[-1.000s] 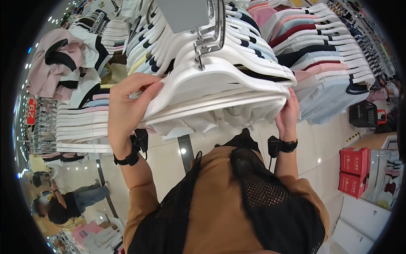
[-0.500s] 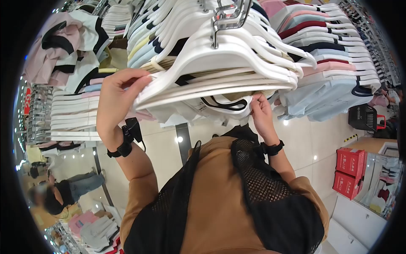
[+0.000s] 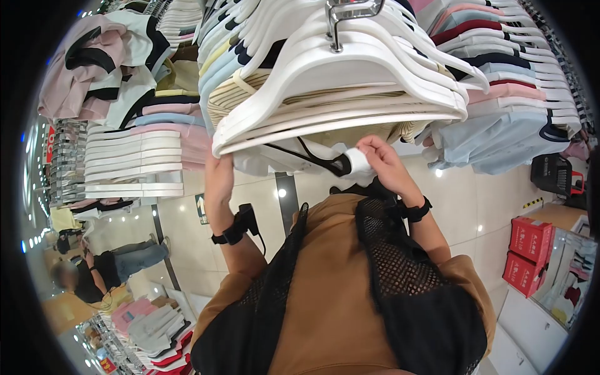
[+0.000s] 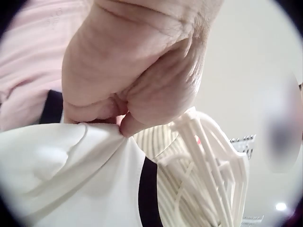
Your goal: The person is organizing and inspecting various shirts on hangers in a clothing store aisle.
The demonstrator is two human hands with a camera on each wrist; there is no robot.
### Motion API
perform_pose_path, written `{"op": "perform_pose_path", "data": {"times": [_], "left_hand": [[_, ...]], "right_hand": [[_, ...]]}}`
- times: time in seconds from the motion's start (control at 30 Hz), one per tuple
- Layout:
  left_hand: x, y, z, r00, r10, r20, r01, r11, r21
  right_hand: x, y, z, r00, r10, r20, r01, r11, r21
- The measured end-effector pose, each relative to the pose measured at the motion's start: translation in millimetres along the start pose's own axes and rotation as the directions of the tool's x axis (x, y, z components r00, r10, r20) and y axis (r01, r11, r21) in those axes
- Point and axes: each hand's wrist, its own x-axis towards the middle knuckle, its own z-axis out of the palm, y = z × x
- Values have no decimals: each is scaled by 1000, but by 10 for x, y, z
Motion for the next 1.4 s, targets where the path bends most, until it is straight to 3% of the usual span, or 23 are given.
{"op": "perform_pose_path", "data": {"times": [0.07,0.13,0.17,0.2,0.27,0.33,0.43,0.47,0.5,0.53,0.6,0.63,0.67,0.73,0.8,0.87,0.97,1.13,1.23,1.3,1.33,1.37,1.4], "left_hand": [[15,-232,76,986,-163,-22,163,986,30],[8,-298,248,999,-20,25,15,983,184],[13,-409,296,997,-31,64,18,978,207],[14,-552,384,988,141,63,-152,960,234],[8,-831,409,974,189,125,-221,912,344],[-64,-640,497,977,80,195,-132,954,270],[-119,-354,513,922,-73,379,24,991,131],[-112,-281,503,867,-102,488,80,995,65],[-98,-224,451,784,-138,605,66,988,139],[-110,-131,461,781,-137,609,68,988,135],[-133,145,488,645,44,763,-328,917,225],[-159,401,531,651,-147,745,-194,916,351],[-187,437,566,647,-148,748,-194,917,350],[-213,466,606,827,83,556,-202,967,155],[-159,285,559,823,101,558,-204,971,125],[-166,247,569,875,-4,485,107,977,-185],[-225,378,641,890,-30,454,163,953,-257],[-298,427,700,893,-82,442,300,842,-449],[-365,527,771,881,-106,461,325,844,-427],[-397,550,814,841,-27,540,259,897,-359],[-424,641,872,785,44,618,179,938,-295],[-536,801,968,809,-5,588,151,968,-199],[-554,814,1002,763,-18,646,115,987,-108]], "right_hand": [[-31,-45,30,997,72,25,-71,997,-42],[-73,-198,120,965,41,259,33,961,-276],[-97,-253,179,979,64,193,10,934,-357],[-88,-199,135,980,64,188,7,934,-357],[-50,-8,-26,960,-2,281,190,743,-642],[-85,-14,-94,979,-42,197,167,720,-673],[-186,-261,-221,992,110,-55,-122,829,-546],[-204,-316,-237,992,112,-59,-126,826,-549],[-217,-361,-252,998,-29,-54,3,902,-431],[-240,-383,-267,984,-167,-69,139,942,-305],[-284,-325,-401,984,-168,-58,150,960,-236],[-301,-279,-445,984,-119,-133,128,990,61],[-314,-255,-469,980,-51,-191,118,927,355],[-321,-302,-459,974,-38,-225,133,895,425],[-324,-346,-454,970,-21,-244,155,824,546],[-305,-401,-412,974,-40,-225,170,785,596],[-284,-451,-410,986,-161,-51,130,532,836],[-327,-467,-447,987,-162,18,63,485,872],[-380,-429,-450,986,-161,35,51,499,865],[-473,-338,-447,987,-143,73,41,661,749],[-513,-404,-303,998,-45,-53,66,842,536],[-550,-349,-250,1000,-19,10,13,885,465],[-554,-365,-150,998,-39,58,17,941,339]]}}
